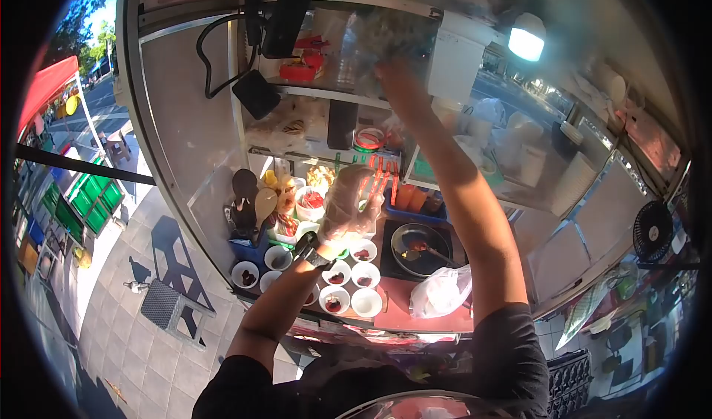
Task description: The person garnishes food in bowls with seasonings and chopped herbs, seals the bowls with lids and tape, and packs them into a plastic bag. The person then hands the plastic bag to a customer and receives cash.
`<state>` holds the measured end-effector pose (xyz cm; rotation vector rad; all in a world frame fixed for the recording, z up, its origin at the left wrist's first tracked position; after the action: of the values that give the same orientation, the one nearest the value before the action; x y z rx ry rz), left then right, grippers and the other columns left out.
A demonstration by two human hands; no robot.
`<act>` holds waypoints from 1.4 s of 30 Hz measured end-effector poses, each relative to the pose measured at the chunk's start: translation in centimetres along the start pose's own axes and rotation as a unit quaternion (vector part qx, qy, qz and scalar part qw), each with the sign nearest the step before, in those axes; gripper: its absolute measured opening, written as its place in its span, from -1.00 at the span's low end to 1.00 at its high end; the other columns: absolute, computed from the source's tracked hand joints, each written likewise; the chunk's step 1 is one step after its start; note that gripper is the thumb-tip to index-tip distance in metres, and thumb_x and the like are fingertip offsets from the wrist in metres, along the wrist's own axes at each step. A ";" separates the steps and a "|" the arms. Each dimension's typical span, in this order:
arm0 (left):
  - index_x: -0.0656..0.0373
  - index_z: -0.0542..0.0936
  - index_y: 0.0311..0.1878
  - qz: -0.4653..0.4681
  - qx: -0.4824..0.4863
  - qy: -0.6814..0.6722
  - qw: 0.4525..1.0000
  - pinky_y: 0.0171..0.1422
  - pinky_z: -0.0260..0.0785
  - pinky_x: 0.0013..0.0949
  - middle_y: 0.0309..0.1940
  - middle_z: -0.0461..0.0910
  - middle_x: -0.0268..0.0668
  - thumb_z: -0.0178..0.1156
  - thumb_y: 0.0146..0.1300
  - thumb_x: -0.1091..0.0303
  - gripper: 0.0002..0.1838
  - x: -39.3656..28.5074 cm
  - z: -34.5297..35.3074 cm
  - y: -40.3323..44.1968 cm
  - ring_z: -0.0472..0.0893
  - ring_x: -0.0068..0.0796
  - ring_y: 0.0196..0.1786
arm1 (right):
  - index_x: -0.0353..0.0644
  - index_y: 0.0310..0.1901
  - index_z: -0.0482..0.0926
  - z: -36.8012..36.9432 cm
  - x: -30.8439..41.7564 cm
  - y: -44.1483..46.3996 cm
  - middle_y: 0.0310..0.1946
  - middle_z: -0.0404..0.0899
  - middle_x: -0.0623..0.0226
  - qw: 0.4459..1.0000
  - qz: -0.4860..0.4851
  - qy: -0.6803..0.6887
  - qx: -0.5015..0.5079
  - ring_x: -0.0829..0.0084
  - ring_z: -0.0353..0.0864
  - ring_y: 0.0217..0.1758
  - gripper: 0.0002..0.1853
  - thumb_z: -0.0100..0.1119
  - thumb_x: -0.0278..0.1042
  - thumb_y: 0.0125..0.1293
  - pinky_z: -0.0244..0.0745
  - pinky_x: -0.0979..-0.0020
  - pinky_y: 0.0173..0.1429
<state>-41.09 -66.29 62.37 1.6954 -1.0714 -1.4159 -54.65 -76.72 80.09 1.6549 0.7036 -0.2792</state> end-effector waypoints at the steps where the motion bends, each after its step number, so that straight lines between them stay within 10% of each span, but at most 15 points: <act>1: 0.26 0.45 0.44 0.048 0.006 0.065 0.997 0.57 0.30 0.02 0.43 0.44 0.08 0.35 0.31 0.42 -0.38 -0.3 0.0 1.8 0.46 0.15 0.48 | -0.14 -0.07 0.54 -0.6 0.3 -0.1 -0.17 0.50 0.17 1.000 0.001 -0.004 0.003 0.07 0.73 -0.18 -0.79 0.30 -0.51 0.29 0.74 0.19 -0.14; 3: 0.22 0.31 0.61 0.121 0.036 0.126 0.984 0.65 0.20 0.10 0.65 0.16 0.17 0.29 0.32 0.38 -0.22 -0.4 0.3 5.7 0.30 0.27 0.62 | -0.12 -0.06 0.56 -0.8 -0.3 -0.9 -0.19 0.48 0.24 0.991 0.113 0.047 0.054 0.17 0.69 -0.18 -0.77 0.31 -0.49 0.26 0.73 0.27 -0.14; 8: 0.25 0.34 0.58 0.151 0.045 0.331 0.930 0.62 0.25 0.09 0.61 0.25 0.18 0.25 0.35 0.29 -0.26 5.6 3.0 11.0 0.32 0.27 0.60 | -0.13 -0.06 0.58 -7.9 2.9 -1.4 -0.23 0.46 0.28 0.993 0.088 0.078 0.016 0.24 0.68 -0.19 -0.76 0.32 -0.48 0.23 0.69 0.29 -0.20; 11: 0.30 0.56 0.30 0.221 -0.096 0.171 0.955 0.34 0.47 0.02 0.07 0.63 0.02 0.18 0.47 0.17 -0.52 4.0 1.8 10.7 0.63 0.03 0.18 | -0.13 -0.09 0.59 -15.0 7.8 -3.8 -0.26 0.47 0.34 0.997 0.015 0.069 0.017 0.35 0.66 -0.23 -0.76 0.34 -0.47 0.20 0.65 0.31 -0.24; 12: 0.27 0.60 0.19 -0.021 -0.043 -0.155 0.987 0.26 0.51 -0.09 -0.06 0.65 -0.10 0.21 0.52 0.14 -0.60 6.3 2.1 9.3 0.66 -0.11 0.04 | -0.11 -0.10 0.61 -16.6 10.1 -5.5 -0.25 0.49 0.37 0.998 -0.013 0.061 0.009 0.39 0.65 -0.21 -0.77 0.34 -0.44 0.20 0.64 0.32 -0.22; 14: 0.21 0.63 0.16 -0.321 0.089 -0.537 0.775 0.19 0.55 -0.18 -0.11 0.68 -0.24 0.21 0.58 0.01 -0.57 5.1 5.9 3.8 0.69 -0.28 -0.05 | -0.06 -0.11 0.65 -18.8 14.4 -9.1 -0.20 0.52 0.39 0.993 -0.080 0.073 0.045 0.45 0.65 -0.18 -0.77 0.37 -0.37 0.18 0.64 0.33 -0.17; 15: 0.20 0.63 0.24 -0.376 0.153 -0.610 0.680 0.19 0.55 -0.16 -0.05 0.70 -0.25 0.20 0.58 -0.09 -0.49 2.7 7.0 1.1 0.67 -0.31 -0.01 | -0.02 -0.12 0.68 -19.4 16.2 -11.1 -0.17 0.54 0.40 0.984 -0.116 0.098 0.090 0.46 0.66 -0.16 -0.76 0.39 -0.32 0.16 0.65 0.33 -0.14; 17: 0.14 0.61 0.14 -0.316 0.165 -0.614 0.704 0.06 0.55 -0.28 -0.17 0.63 -0.29 0.27 0.52 -0.10 -0.53 0.3 7.4 -1.6 0.65 -0.39 -0.09 | -0.02 -0.04 0.70 -21.3 17.1 -13.2 -0.16 0.55 0.40 0.957 -0.124 0.189 0.182 0.42 0.66 -0.14 -0.74 0.40 -0.22 0.24 0.66 0.31 -0.06; 20: 0.06 0.56 0.09 -0.370 0.202 -0.634 0.649 -0.13 0.53 -0.40 -0.24 0.58 -0.37 0.33 0.47 -0.06 -0.59 1.0 10.5 -6.2 0.62 -0.50 -0.27 | -0.20 0.22 0.62 -22.9 11.5 -16.7 0.00 0.54 0.26 0.867 0.300 0.353 0.184 0.47 0.57 -0.19 -0.43 0.52 0.00 0.34 0.54 0.39 -0.17; 23: 0.12 0.55 0.13 -0.332 0.247 -0.555 0.722 -0.25 0.56 -0.37 -0.27 0.58 -0.33 0.26 0.53 0.05 -0.65 -1.7 12.7 -7.3 0.61 -0.52 -0.31 | -0.32 0.35 0.45 -21.1 7.6 -23.5 0.00 0.51 0.27 0.639 0.578 0.495 0.112 0.62 0.51 -0.24 -0.32 0.54 -0.09 0.40 0.47 0.50 -0.18; 27: 0.27 0.52 0.20 -0.385 0.332 -0.545 0.667 -0.15 0.73 -0.22 -0.08 0.71 -0.02 0.25 0.59 0.23 -0.67 -3.7 16.9 -8.8 0.78 -0.26 -0.08 | -0.29 0.37 0.50 -20.4 6.8 -24.4 -0.19 0.65 0.44 0.506 0.593 0.618 0.099 0.64 0.54 -0.28 -0.42 0.48 -0.21 0.46 0.52 0.48 -0.16; 31: 0.38 0.47 0.35 -0.380 0.264 -0.603 0.651 0.23 0.71 0.03 0.12 0.68 0.23 0.15 0.64 0.07 -0.48 -5.1 18.2 -8.5 0.76 0.08 0.17 | -0.31 0.10 0.70 -22.8 4.2 -24.7 -0.13 0.75 0.39 0.590 0.604 0.498 0.198 0.60 0.63 -0.14 -0.67 0.43 -0.22 0.50 0.56 0.41 0.00; 37: 0.31 0.52 0.36 -0.383 0.225 -0.566 0.694 0.38 0.60 -0.02 0.13 0.71 0.08 0.08 0.70 0.12 -0.55 -5.0 19.7 -8.9 0.75 -0.06 0.18 | -0.30 0.20 0.68 -22.8 2.5 -26.0 -0.09 0.76 0.37 0.579 0.580 0.535 0.206 0.60 0.64 -0.07 -0.69 0.39 -0.42 0.50 0.56 0.45 0.03; 42: 0.26 0.48 0.37 -0.358 0.168 -0.546 0.739 0.36 0.61 -0.03 0.12 0.70 0.01 0.03 0.72 0.15 -0.60 -5.0 20.4 -8.5 0.76 -0.10 0.16 | -0.28 0.23 0.68 -22.3 1.7 -27.1 -0.05 0.76 0.44 0.473 0.584 0.650 0.111 0.63 0.64 -0.03 -0.70 0.33 -0.53 0.52 0.55 0.52 0.02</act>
<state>-60.03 -57.97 53.29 1.4978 -1.3356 -3.1188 -73.69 -53.32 62.16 1.9855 0.3290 2.1911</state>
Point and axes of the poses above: each hand's wrist, its own y-axis towards the middle knuckle, its own z-axis out of the palm, x = y × z, the point moved 7 cm from there along y, towards the middle knuckle
